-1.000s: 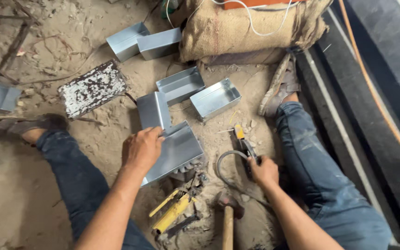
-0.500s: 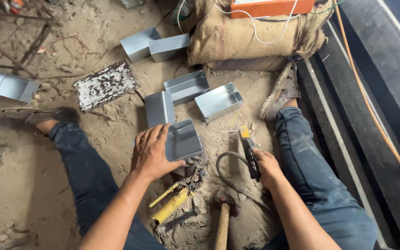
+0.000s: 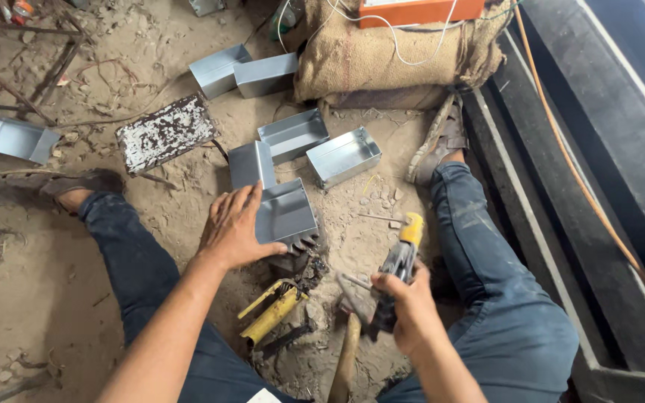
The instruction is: The person sits on the ground and uses a welding torch to join the seams of small rectangular metal boxes. They hold the boxes in place with one hand while welding with the other, occasionally using a hammer to tap the metal.
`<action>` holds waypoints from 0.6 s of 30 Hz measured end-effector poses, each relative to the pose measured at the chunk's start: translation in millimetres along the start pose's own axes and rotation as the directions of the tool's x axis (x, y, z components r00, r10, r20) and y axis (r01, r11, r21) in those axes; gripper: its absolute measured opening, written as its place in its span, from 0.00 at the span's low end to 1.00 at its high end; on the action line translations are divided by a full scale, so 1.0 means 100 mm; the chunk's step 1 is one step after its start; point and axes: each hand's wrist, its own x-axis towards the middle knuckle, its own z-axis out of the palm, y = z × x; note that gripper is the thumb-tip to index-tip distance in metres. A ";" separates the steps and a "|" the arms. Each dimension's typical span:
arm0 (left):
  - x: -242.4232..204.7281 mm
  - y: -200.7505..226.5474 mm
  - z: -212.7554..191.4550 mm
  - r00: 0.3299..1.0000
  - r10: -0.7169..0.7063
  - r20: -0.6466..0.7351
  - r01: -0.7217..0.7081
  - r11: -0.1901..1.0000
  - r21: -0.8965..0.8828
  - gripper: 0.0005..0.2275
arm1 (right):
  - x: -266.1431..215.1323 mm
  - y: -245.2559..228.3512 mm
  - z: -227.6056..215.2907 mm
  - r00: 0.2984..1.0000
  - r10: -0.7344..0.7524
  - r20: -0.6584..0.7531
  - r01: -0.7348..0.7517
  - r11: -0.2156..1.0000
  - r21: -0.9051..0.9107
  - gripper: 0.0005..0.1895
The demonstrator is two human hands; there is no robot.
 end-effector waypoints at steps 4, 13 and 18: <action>-0.05 -0.04 0.03 0.999 -0.031 -0.030 0.031 0.999 0.007 0.53 | -0.31 0.19 0.14 0.995 -0.040 0.090 0.027 0.990 0.139 0.18; -0.03 -0.01 0.02 0.998 -0.044 -0.049 0.043 0.999 -0.011 0.52 | -0.18 0.68 0.20 0.945 -0.324 0.033 0.323 0.917 -0.235 0.19; -0.07 0.00 0.00 0.995 -0.018 -0.101 0.013 0.999 -0.045 0.50 | -0.12 0.77 0.18 0.970 -0.235 0.058 0.239 0.968 -0.079 0.18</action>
